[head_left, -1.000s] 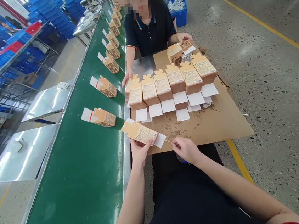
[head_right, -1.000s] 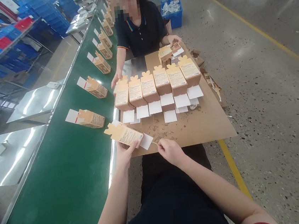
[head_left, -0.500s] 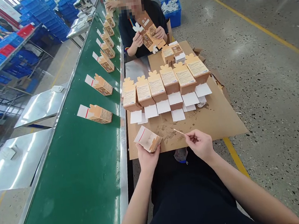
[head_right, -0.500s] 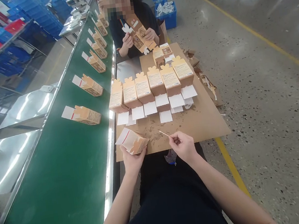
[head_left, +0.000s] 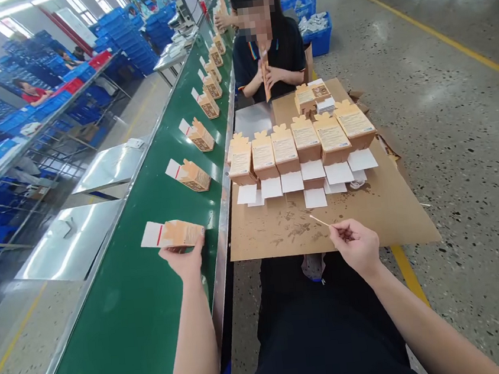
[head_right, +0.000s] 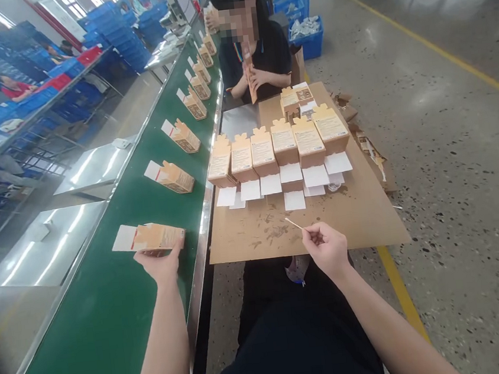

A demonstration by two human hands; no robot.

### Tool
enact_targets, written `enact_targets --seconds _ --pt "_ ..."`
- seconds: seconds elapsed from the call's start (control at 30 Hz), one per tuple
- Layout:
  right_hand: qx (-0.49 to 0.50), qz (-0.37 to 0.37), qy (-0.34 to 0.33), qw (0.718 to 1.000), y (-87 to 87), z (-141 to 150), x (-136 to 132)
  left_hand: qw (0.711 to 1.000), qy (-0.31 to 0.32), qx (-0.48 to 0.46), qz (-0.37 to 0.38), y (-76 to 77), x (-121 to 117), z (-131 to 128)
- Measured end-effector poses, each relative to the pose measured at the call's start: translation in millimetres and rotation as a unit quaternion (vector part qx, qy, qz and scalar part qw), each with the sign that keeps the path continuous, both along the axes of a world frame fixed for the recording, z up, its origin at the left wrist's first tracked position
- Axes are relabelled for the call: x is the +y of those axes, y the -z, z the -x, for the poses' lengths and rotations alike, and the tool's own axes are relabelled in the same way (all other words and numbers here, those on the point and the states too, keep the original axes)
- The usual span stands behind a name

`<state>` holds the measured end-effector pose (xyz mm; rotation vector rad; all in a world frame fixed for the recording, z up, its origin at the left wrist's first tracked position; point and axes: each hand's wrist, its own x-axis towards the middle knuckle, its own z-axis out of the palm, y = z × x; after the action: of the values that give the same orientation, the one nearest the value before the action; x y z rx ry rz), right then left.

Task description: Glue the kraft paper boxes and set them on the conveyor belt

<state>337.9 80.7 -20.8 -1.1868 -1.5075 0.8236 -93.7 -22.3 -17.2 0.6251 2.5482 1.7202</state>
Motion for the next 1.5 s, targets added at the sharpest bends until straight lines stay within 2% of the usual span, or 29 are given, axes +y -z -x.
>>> enact_targets --seconds 0.07,0.13,0.27,0.33,0.37,0.43,0.53,0.6,0.67,0.73,0.8,0.9,0.97,1.03,1.13,1.2,1.3,1.4,1.47,1.5 --pt "0.001 -0.004 -0.007 1.000 -2.8 -0.4 6.4 0.998 -0.028 -0.034 0.032 1.9 1.3 17.2" --pt "0.000 -0.011 0.000 1.000 -3.7 -4.6 10.5 0.997 -0.034 -0.048 0.041 6.3 -2.1 17.9" --pt "-0.018 -0.013 0.056 0.998 0.5 -29.4 10.3 0.994 -0.085 0.056 -0.035 15.1 -19.1 -12.3" --pt "-0.031 -0.005 0.090 0.995 2.4 -43.3 8.3 0.991 -0.046 0.082 -0.095 11.5 -13.8 -31.0" --pt "-0.037 -0.001 0.102 0.994 2.4 -48.7 7.9 0.991 -0.004 0.067 -0.117 6.1 -2.8 -39.1" --pt "-0.045 0.002 0.110 0.993 0.0 -54.9 9.7 0.988 0.083 -0.007 -0.129 -11.5 37.5 -51.5" --pt "-0.062 -0.025 0.107 0.992 -7.5 -56.4 20.2 0.974 0.171 -0.125 -0.076 -45.3 124.0 -60.9" --pt "-0.087 -0.053 0.120 0.988 -12.5 -57.9 31.0 0.963 0.210 -0.169 -0.007 -63.0 175.3 -64.6" --pt "-0.120 -0.068 0.144 0.980 -16.2 -63.4 42.9 0.951 0.240 -0.189 0.051 -72.4 206.8 -69.1" --pt "-0.158 -0.062 0.166 0.971 -18.4 -72.1 54.2 0.944 0.256 -0.191 0.078 -74.2 215.1 -73.6" --pt "-0.197 -0.041 0.167 0.965 -20.3 -80.4 65.0 0.947 0.251 -0.188 0.067 -71.9 203.8 -75.5" --pt "-0.250 -0.004 0.137 0.958 -23.6 -85.0 82.9 0.953 0.237 -0.186 -0.022 -66.5 163.3 -72.6" --pt "-0.278 0.011 0.116 0.954 -25.5 -82.0 96.9 0.944 0.248 -0.191 -0.107 -61.4 129.3 -70.1" --pt "-0.301 0.019 0.099 0.948 -26.1 -77.2 111.2 0.922 0.276 -0.219 -0.160 -53.9 96.4 -70.8" --pt "-0.321 0.021 0.080 0.944 -24.9 -75.1 127.6 0.901 0.291 -0.285 -0.151 -37.8 58.3 -80.7" --pt "-0.313 0.011 0.074 0.947 -24.7 -80.0 130.8 0.897 0.284 -0.311 -0.131 -26.3 43.5 -91.3" --pt "-0.272 -0.012 0.095 0.958 -27.8 -89.2 117.9 0.894 0.290 -0.321 -0.113 -12.6 35.2 -105.8" --pt "-0.199 -0.025 0.114 0.973 -30.4 -78.5 81.4 0.891 0.302 -0.326 -0.093 -4.6 36.3 -113.3" --pt "-0.147 -0.013 0.059 0.987 -27.3 -52.2 47.8 0.888 0.306 -0.332 -0.083 -1.6 38.7 -114.8" --pt "-0.126 0.002 0.000 0.992 -23.7 -34.3 30.6 0.888 0.307 -0.334 -0.080 -0.5 39.7 -114.9"
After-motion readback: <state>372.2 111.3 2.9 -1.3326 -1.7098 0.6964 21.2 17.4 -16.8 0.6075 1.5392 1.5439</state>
